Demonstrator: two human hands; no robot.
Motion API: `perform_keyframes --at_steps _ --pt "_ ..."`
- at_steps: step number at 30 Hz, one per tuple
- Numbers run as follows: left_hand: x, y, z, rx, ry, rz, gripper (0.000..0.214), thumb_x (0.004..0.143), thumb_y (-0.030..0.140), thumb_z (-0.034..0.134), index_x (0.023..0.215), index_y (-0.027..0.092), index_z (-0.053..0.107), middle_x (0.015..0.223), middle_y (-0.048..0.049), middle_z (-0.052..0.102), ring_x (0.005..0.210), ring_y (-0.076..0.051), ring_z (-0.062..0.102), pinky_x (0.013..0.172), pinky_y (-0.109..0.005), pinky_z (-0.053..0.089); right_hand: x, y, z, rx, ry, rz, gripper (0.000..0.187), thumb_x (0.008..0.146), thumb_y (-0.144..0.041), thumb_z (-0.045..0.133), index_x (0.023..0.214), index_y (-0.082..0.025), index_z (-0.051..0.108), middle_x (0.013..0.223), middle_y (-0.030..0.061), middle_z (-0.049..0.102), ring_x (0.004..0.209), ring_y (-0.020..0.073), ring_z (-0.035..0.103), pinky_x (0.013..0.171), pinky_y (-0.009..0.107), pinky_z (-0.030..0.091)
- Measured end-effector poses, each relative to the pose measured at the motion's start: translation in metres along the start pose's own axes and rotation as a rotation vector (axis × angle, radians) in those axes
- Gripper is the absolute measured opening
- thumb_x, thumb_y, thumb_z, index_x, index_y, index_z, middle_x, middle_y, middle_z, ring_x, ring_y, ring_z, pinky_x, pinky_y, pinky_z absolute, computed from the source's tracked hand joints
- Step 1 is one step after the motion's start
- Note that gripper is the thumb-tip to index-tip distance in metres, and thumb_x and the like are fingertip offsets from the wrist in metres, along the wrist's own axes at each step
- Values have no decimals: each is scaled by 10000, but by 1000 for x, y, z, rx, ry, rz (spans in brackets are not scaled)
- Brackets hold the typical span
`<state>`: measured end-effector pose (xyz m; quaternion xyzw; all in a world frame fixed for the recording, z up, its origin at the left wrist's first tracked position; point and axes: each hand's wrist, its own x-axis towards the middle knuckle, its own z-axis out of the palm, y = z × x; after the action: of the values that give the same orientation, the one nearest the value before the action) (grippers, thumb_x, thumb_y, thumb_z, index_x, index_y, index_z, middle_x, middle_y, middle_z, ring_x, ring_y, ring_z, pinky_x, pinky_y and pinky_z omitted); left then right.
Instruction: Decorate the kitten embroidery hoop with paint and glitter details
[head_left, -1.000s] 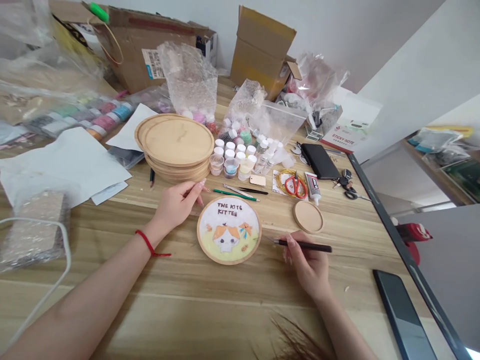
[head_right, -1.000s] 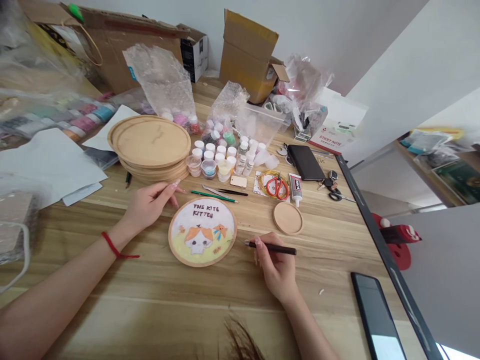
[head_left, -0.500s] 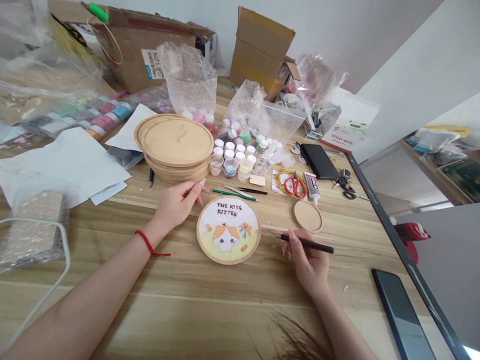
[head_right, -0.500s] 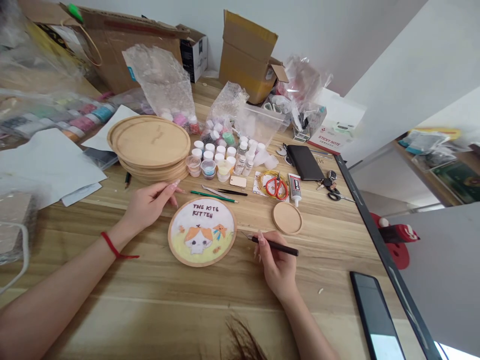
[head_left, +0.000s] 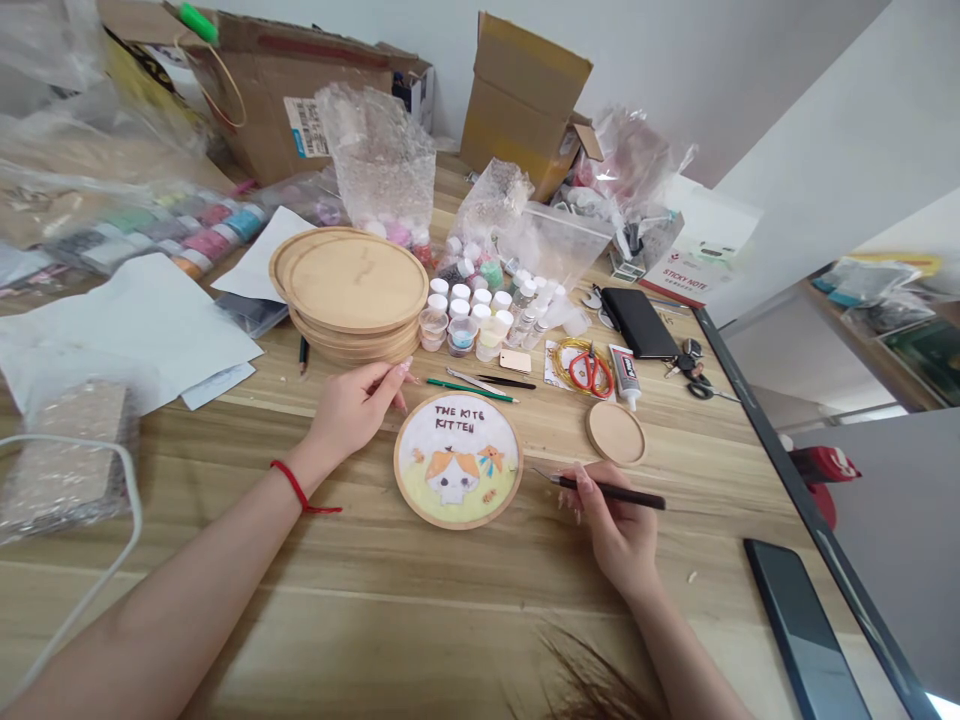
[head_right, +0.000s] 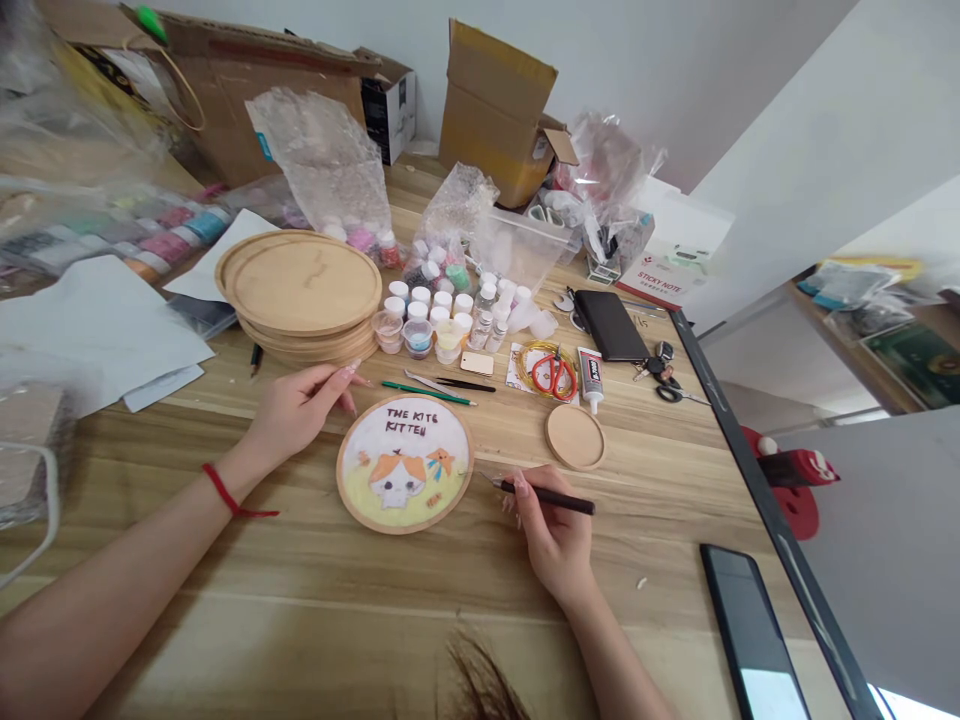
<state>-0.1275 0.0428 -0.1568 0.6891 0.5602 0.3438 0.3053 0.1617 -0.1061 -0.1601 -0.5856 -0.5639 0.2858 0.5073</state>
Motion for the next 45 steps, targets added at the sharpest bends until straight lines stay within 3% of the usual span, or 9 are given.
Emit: perform_keyframes --at_steps 9,13,22,28,45 --pt "0 1 0 -1 5 7 394 929 442 453 756 178 688 643 2 691 590 -132 572 593 -244 401 -2 1 -1 27 -31 11 151 953 -250 555 945 -206 699 747 18 638 579 112 560 518 242 452" --pt "0 0 0 6 6 15 399 929 449 451 767 180 697 639 5 690 582 -131 567 592 -247 402 -1 3 -1 -14 17 -15 143 947 -245 566 939 -209 704 729 13 628 617 122 572 552 248 463" --pt "0 -1 0 -3 10 22 422 933 435 454 668 181 664 735 -12 732 651 -137 609 630 -247 416 -2 5 -1 -42 24 -34 136 943 -232 575 965 -210 708 753 21 625 647 133 582 575 260 469" --pt "0 -3 1 1 2 21 394 936 440 454 746 185 687 667 4 704 604 -134 586 605 -248 407 -2 3 -1 -7 10 -19 141 948 -229 566 969 -218 705 753 14 629 634 123 579 545 240 464" --pt "0 1 0 21 0 12 412 936 448 439 733 183 680 737 -17 739 594 -136 572 606 -250 407 -3 -3 0 39 -19 42 172 943 -286 573 930 -194 718 731 27 626 569 115 534 494 243 442"
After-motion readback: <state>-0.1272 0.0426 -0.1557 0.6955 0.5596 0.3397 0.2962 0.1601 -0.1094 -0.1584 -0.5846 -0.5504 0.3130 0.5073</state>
